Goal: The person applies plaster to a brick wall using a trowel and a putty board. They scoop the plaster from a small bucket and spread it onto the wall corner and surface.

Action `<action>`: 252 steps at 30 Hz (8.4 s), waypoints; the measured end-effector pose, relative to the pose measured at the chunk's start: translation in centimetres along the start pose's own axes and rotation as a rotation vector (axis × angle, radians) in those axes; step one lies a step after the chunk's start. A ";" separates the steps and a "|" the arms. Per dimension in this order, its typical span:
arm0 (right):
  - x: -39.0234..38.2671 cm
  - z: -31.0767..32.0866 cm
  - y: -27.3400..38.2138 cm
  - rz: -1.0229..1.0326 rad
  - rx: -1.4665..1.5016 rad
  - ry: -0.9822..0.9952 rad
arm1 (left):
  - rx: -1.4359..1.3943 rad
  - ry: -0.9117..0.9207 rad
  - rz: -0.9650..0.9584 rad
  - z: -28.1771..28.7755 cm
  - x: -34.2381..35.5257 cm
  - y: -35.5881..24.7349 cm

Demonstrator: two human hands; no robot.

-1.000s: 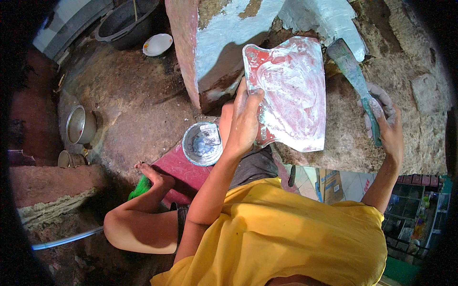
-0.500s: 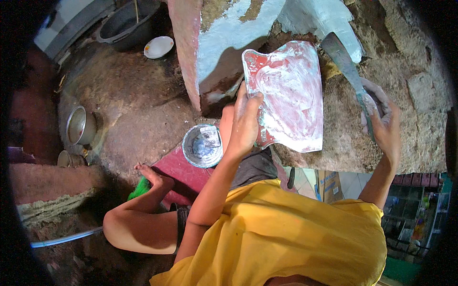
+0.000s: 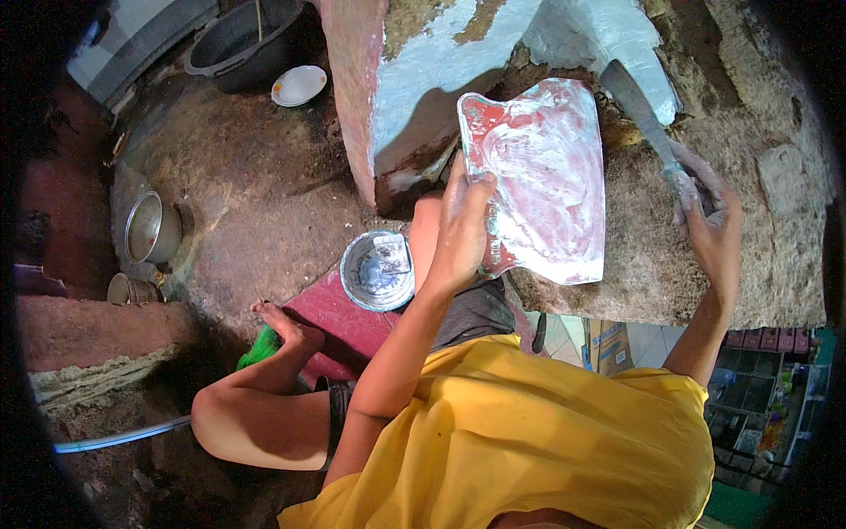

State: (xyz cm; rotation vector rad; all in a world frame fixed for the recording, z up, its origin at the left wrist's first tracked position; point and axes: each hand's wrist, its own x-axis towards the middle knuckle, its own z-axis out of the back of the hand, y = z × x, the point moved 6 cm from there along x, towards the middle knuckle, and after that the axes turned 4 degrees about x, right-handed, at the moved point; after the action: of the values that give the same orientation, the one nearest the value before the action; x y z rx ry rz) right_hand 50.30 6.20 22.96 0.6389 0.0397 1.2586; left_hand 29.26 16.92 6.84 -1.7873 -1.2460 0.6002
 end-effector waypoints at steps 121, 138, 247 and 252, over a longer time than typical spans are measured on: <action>-3.1 -1.2 -3.9 -0.088 0.082 -0.079 | -0.184 -0.036 0.127 -0.1 0.1 2.0; -2.9 -1.5 -4.2 0.190 -0.235 -0.274 | -0.164 -0.055 0.109 0.7 0.0 2.3; -4.5 -28.0 1.7 0.139 0.692 1.191 | 0.017 -0.617 0.040 23.0 -16.7 -3.4; -4.8 -27.6 2.6 -0.025 0.764 1.154 | 0.171 -0.780 -0.042 23.9 -17.5 -5.7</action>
State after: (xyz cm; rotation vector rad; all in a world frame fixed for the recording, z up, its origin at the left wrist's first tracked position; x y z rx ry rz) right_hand 36.29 14.09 -0.09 0.4545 1.5278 1.4310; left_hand 1.23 10.52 -2.19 -1.4085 -1.6615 1.4182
